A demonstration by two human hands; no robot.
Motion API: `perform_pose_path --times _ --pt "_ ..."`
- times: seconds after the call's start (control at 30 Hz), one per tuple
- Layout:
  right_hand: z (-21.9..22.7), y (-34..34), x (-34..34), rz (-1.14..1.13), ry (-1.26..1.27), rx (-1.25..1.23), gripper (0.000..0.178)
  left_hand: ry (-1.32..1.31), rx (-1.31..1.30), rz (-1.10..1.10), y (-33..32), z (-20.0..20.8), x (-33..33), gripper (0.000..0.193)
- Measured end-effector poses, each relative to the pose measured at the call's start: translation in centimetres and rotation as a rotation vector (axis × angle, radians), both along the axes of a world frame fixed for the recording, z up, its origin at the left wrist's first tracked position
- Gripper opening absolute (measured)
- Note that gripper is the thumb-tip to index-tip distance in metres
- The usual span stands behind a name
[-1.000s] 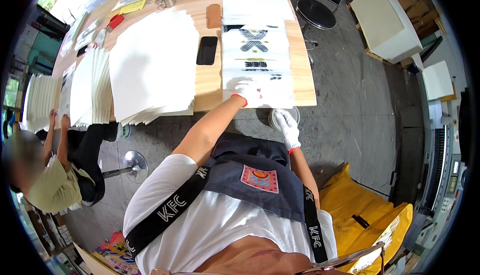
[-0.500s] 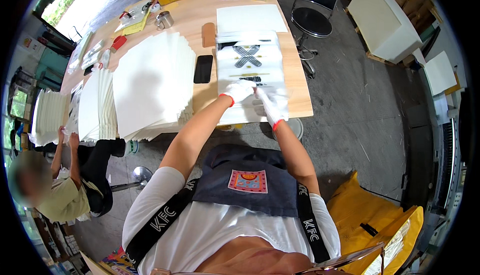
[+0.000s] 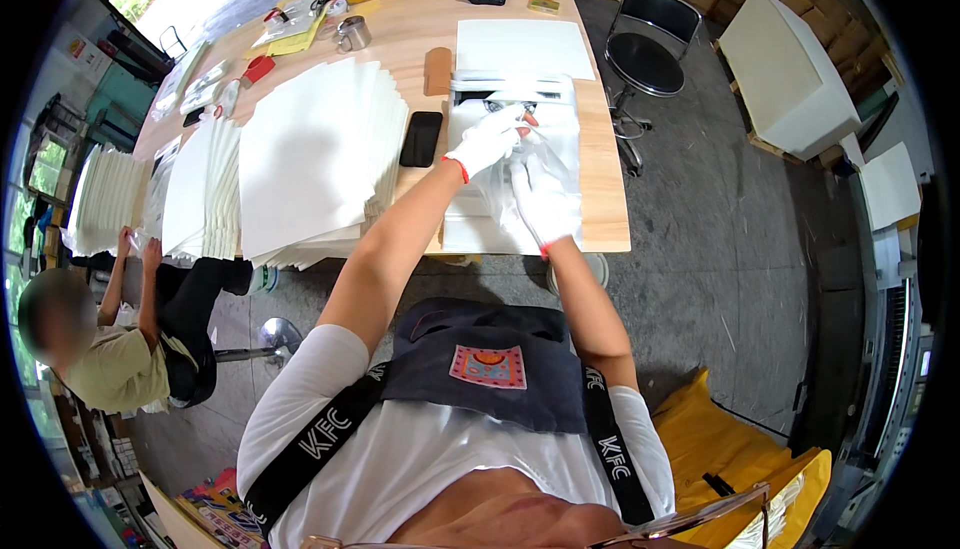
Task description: The person stacks white paper sheets on a table, places them into clear plastic packaging, and seals the packages using a handheld heat sealer. The person repeats this process for multiple stacks of paper.
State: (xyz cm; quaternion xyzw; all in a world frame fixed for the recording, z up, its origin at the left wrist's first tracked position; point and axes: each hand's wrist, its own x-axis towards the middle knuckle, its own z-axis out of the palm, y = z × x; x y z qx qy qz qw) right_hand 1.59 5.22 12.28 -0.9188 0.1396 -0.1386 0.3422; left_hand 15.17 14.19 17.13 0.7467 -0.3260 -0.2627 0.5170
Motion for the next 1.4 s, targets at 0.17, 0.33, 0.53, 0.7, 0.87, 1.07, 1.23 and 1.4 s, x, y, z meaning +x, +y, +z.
perform_pose_path --times 0.17,0.33,0.53,0.7,0.87,1.07,1.23,1.4 --pt "-11.4 -2.4 5.5 0.222 0.295 -0.522 0.061 -0.271 -0.039 -0.002 0.6 3.4 -2.4 0.021" --pt "-5.9 -5.3 2.9 0.610 0.085 -0.407 0.044 -0.870 0.241 0.212 2.7 3.5 -6.1 0.043" --pt "11.8 1.3 -4.5 0.590 0.253 0.398 0.031 -1.111 -0.148 0.334 14.3 3.6 -13.3 0.038" --pt "9.9 11.8 0.1 0.586 0.312 0.596 0.037 -1.071 -0.044 0.411 23.8 2.6 -15.0 0.020" --pt "7.0 17.2 3.5 0.519 0.333 0.301 0.065 -1.019 0.123 0.581 28.2 2.2 -14.6 0.028" --pt "7.0 17.9 4.0 0.489 0.441 0.586 0.053 -0.970 0.233 0.565 29.6 0.4 -15.4 0.033" --pt "7.8 18.6 4.7 0.423 0.431 0.903 0.042 -0.967 0.241 0.536 29.8 0.6 -15.2 0.036" --pt "6.9 18.3 4.5 0.382 0.489 1.143 0.035 -0.911 0.185 0.532 30.6 0.7 -15.6 0.037"
